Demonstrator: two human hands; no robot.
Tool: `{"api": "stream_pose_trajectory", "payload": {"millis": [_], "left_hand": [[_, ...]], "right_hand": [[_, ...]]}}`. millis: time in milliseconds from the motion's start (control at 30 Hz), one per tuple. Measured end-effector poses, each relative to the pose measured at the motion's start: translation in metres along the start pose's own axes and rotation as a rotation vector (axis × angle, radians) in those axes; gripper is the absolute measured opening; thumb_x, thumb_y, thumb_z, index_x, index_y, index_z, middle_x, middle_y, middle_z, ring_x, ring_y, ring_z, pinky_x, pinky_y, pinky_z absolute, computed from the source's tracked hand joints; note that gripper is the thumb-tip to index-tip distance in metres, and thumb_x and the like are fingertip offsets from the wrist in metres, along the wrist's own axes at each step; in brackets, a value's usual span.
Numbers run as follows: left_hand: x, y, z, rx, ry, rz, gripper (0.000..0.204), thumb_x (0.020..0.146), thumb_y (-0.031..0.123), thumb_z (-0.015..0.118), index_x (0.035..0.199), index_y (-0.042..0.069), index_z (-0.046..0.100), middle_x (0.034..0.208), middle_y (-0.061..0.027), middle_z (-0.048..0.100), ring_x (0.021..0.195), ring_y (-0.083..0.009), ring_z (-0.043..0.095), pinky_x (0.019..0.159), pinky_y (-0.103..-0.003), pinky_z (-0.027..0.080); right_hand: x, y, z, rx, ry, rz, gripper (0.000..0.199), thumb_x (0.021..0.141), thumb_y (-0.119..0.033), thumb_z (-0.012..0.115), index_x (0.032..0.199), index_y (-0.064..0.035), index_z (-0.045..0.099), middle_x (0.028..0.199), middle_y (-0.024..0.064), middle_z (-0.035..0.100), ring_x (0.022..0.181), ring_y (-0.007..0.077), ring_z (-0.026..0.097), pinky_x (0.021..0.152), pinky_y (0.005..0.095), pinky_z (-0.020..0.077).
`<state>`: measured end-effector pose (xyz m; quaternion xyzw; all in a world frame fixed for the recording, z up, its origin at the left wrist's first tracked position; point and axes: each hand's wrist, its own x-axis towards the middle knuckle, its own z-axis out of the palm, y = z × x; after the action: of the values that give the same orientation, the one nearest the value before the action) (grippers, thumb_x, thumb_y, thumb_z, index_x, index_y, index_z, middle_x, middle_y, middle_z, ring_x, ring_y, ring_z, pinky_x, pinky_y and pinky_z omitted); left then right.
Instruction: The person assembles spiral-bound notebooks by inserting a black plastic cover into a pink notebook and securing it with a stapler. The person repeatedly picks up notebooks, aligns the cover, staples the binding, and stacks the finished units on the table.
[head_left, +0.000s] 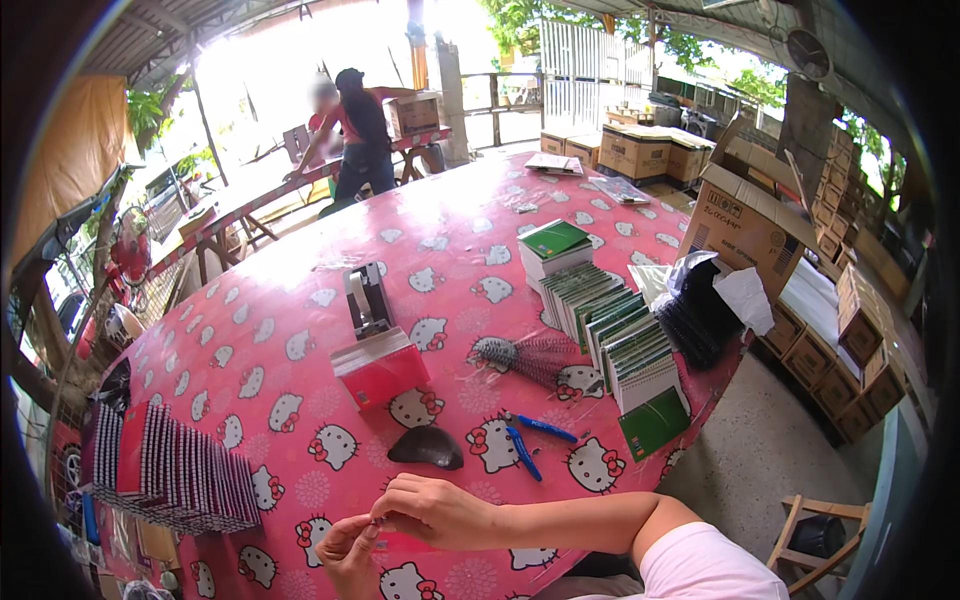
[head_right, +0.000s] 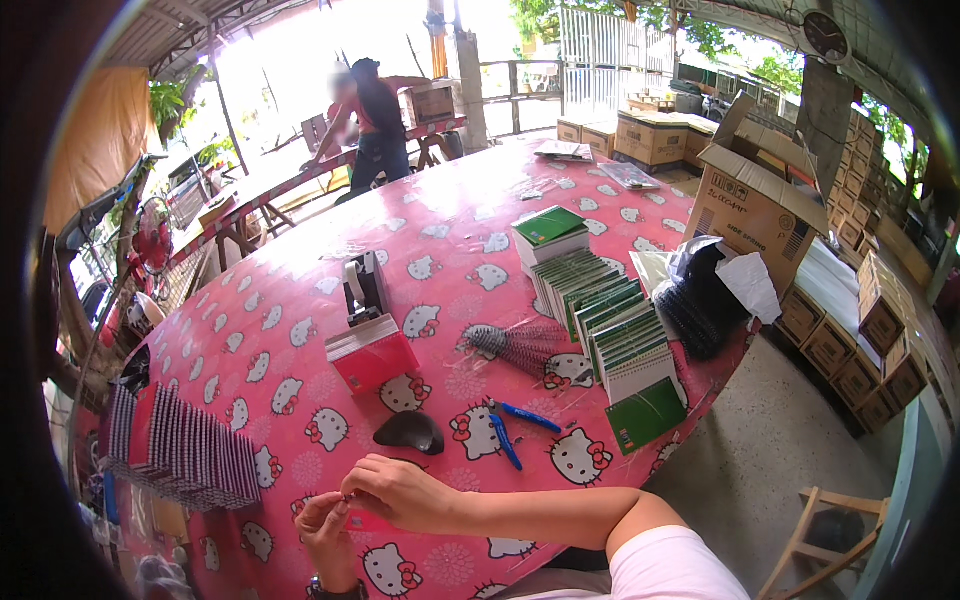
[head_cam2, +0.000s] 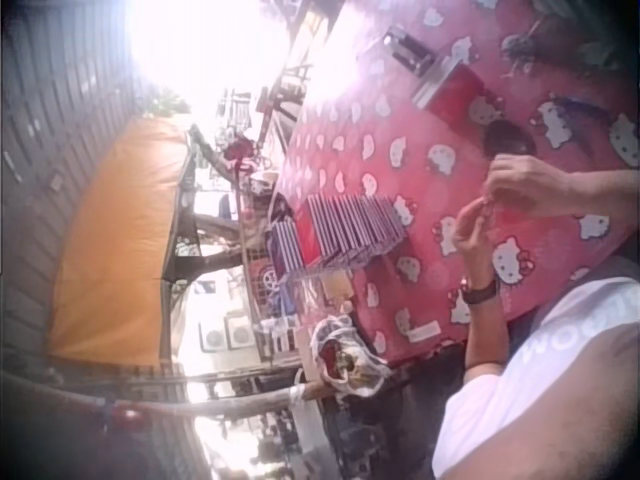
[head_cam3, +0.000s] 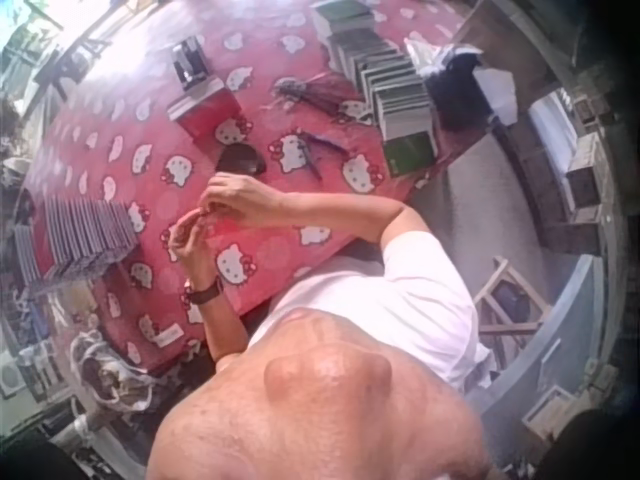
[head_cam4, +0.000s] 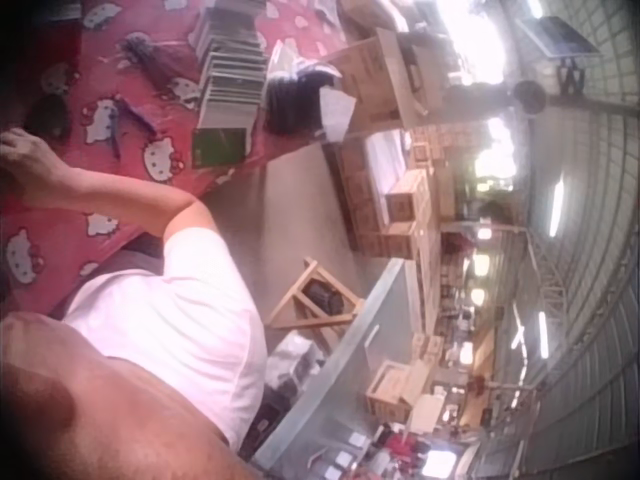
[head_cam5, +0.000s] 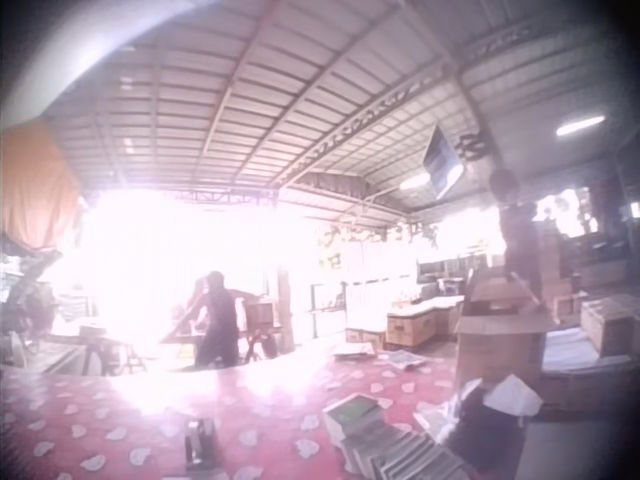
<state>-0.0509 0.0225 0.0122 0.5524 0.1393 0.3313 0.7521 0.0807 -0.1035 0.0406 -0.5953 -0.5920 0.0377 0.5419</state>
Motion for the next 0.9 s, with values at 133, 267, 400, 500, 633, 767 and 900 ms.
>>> {"api": "stream_pose_trajectory", "payload": {"millis": [133, 267, 400, 500, 633, 767, 900], "left_hand": [[0.001, -0.001, -0.002, 0.093, 0.011, -0.004, 0.011, 0.081, -0.005, 0.065, 0.092, -0.004, 0.065, 0.084, -0.0088, 0.067, 0.076, -0.0114, 0.062, 0.069, -0.023, 0.05], [-0.003, 0.005, 0.001, 0.101, -0.097, 0.054, 0.02, 0.086, 0.007, 0.066, 0.104, -0.002, 0.066, 0.095, -0.0094, 0.069, 0.077, -0.0112, 0.063, 0.067, -0.019, 0.049], [-0.004, 0.005, 0.011, 0.087, 0.01, 0.027, 0.02, 0.084, 0.003, 0.066, 0.103, -0.002, 0.066, 0.089, -0.0061, 0.068, 0.074, -0.0094, 0.061, 0.066, -0.019, 0.048], [-0.01, 0.011, 0.017, 0.1, 0.011, 0.032, 0.017, 0.083, 0.0, 0.064, 0.101, -0.002, 0.066, 0.088, -0.0051, 0.067, 0.075, -0.0094, 0.06, 0.067, -0.02, 0.048], [-0.015, 0.017, 0.016, 0.084, -0.038, 0.065, 0.017, 0.084, 0.0, 0.062, 0.1, -0.001, 0.065, 0.091, -0.0045, 0.065, 0.079, -0.0101, 0.059, 0.07, -0.021, 0.048], [-0.019, 0.009, 0.006, 0.139, -0.041, 0.186, 0.022, 0.084, 0.005, 0.064, 0.106, 0.001, 0.064, 0.095, -0.005, 0.064, 0.082, -0.0109, 0.059, 0.071, -0.023, 0.048], [-0.015, 0.004, -0.001, 0.16, 0.017, 0.32, 0.012, 0.079, -0.007, 0.064, 0.09, -0.001, 0.065, 0.087, -0.0088, 0.066, 0.076, -0.0117, 0.061, 0.067, -0.023, 0.048]], "right_hand": [[0.002, -0.001, -0.003, 0.055, 0.064, 0.005, 0.017, 0.085, -0.008, 0.063, 0.1, -0.0022, 0.059, 0.086, 0.0102, 0.061, 0.08, 0.0266, 0.06, 0.07, 0.0358, 0.0488], [-0.001, -0.002, 0.004, 0.051, 0.084, 0.014, 0.018, 0.084, -0.008, 0.064, 0.1, -0.002, 0.057, 0.083, 0.0108, 0.062, 0.08, 0.0286, 0.06, 0.07, 0.0371, 0.0485], [0.001, -0.007, 0.005, -0.053, 0.08, -0.05, 0.018, 0.084, -0.01, 0.065, 0.098, -0.0025, 0.057, 0.086, 0.0093, 0.059, 0.084, 0.0277, 0.058, 0.07, 0.0362, 0.0481], [0.002, -0.005, 0.005, -0.066, 0.049, -0.058, 0.02, 0.082, -0.011, 0.069, 0.096, -0.0038, 0.057, 0.087, 0.0075, 0.057, 0.083, 0.0246, 0.057, 0.069, 0.0344, 0.0479], [0.004, -0.003, 0.006, -0.052, 0.034, -0.097, 0.02, 0.082, -0.014, 0.07, 0.092, -0.0042, 0.056, 0.083, 0.0068, 0.055, 0.077, 0.0229, 0.054, 0.064, 0.0339, 0.046], [0.01, -0.01, 0.006, -0.063, 0.0, -0.117, 0.024, 0.081, -0.018, 0.072, 0.091, -0.004, 0.056, 0.082, 0.0065, 0.055, 0.076, 0.0229, 0.054, 0.063, 0.0337, 0.0452], [0.017, -0.011, 0.008, -0.116, -0.008, -0.147, 0.027, 0.078, -0.022, 0.075, 0.088, -0.0046, 0.057, 0.083, 0.0067, 0.056, 0.075, 0.023, 0.054, 0.063, 0.0328, 0.0454]]}}
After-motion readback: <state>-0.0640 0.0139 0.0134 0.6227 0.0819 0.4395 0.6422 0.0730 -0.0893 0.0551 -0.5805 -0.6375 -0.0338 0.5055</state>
